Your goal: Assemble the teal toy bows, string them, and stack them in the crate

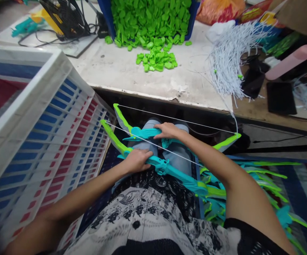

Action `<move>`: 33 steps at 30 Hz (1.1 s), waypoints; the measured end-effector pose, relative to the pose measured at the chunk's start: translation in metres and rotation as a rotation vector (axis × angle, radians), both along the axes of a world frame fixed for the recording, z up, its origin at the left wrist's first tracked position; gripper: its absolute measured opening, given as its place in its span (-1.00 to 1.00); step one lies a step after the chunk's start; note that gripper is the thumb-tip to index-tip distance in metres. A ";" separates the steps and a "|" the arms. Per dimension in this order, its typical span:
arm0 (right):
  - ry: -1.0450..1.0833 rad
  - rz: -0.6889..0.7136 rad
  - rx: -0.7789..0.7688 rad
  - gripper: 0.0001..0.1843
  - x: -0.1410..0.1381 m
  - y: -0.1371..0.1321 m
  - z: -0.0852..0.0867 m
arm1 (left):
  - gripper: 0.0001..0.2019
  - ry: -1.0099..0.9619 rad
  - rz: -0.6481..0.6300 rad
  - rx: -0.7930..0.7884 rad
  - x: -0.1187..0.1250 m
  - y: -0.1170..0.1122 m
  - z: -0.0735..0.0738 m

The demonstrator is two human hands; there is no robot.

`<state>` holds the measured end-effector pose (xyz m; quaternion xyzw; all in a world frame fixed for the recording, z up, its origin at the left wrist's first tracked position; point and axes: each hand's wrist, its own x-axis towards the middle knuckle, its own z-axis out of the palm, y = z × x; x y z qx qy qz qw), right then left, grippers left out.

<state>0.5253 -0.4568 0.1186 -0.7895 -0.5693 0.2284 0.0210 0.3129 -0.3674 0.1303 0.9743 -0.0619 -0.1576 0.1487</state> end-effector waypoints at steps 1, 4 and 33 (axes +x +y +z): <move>0.014 0.008 -0.009 -0.35 0.000 0.003 -0.002 | -0.69 0.032 0.014 -0.008 -0.001 0.001 0.000; 0.082 0.049 -0.044 -0.35 0.004 0.010 -0.007 | -0.67 0.151 0.060 -0.045 -0.002 0.002 0.000; -0.306 -0.575 0.341 -0.44 0.185 0.163 0.052 | -0.24 -0.095 0.141 -0.183 0.116 0.041 -0.040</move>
